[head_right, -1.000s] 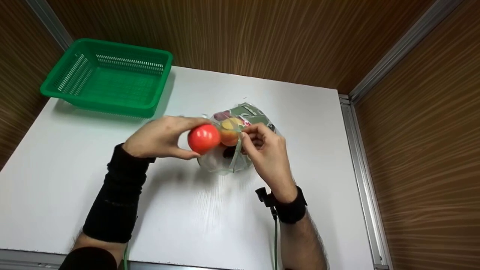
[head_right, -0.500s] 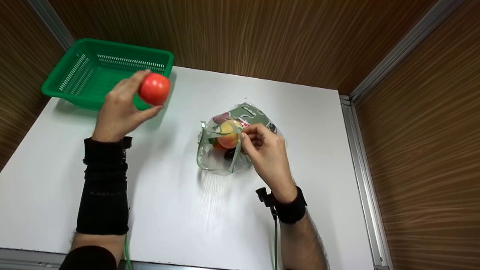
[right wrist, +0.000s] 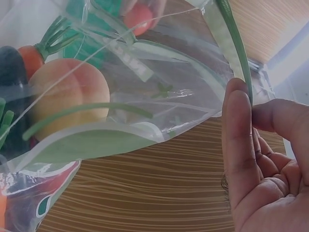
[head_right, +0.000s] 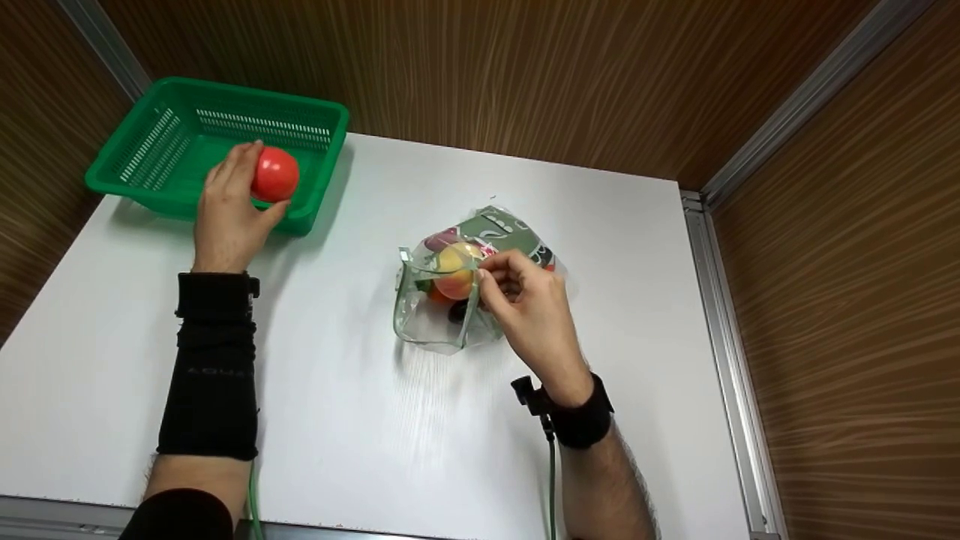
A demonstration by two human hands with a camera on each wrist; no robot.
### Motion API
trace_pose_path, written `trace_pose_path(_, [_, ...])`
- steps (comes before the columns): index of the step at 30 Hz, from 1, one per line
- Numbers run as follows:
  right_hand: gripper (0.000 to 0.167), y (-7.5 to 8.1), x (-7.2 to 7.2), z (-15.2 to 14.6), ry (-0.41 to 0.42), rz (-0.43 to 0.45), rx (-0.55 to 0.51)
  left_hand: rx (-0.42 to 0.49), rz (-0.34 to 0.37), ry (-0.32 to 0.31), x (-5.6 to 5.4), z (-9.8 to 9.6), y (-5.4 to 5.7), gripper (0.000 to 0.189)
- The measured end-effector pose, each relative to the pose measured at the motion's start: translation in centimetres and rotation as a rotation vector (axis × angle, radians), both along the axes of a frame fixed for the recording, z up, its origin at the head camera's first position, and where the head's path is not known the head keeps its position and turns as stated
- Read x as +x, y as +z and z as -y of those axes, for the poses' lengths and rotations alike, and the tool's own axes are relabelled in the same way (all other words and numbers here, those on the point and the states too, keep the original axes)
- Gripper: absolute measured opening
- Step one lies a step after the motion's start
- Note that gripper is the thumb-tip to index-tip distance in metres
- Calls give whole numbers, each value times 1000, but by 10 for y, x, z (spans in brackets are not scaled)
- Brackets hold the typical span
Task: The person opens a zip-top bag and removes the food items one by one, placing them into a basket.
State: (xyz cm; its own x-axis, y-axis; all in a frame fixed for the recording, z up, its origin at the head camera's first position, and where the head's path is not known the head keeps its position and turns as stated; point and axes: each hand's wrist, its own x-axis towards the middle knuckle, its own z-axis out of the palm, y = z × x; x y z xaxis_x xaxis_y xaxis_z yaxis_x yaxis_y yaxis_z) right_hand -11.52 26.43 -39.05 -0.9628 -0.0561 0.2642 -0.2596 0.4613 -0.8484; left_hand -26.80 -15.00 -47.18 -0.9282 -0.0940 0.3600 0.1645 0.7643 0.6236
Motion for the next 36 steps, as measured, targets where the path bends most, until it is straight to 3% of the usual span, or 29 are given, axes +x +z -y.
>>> trace_pose_path(7, [6,2,0,2,2,26,12,-25,64,-39,-2,-2,-1,91])
trace_pose_path(14, [6,3,1,2,8,35,18,-42,167,-109,9,-5,9,92])
trace_pose_path(17, [6,3,2,1,7,33,15,-77,209,-178,16,-11,16,91])
trace_pose_path(26, [7,3,3,-4,0,-4,32,-177,288,-486,36,-55,34,83])
trace_pose_path(31, [7,4,2,-3,1,1,22,-252,371,-566,39,-71,30,76])
trace_pose_path(36, [8,5,2,-1,10,3,14,-316,436,-549,36,-72,18,81])
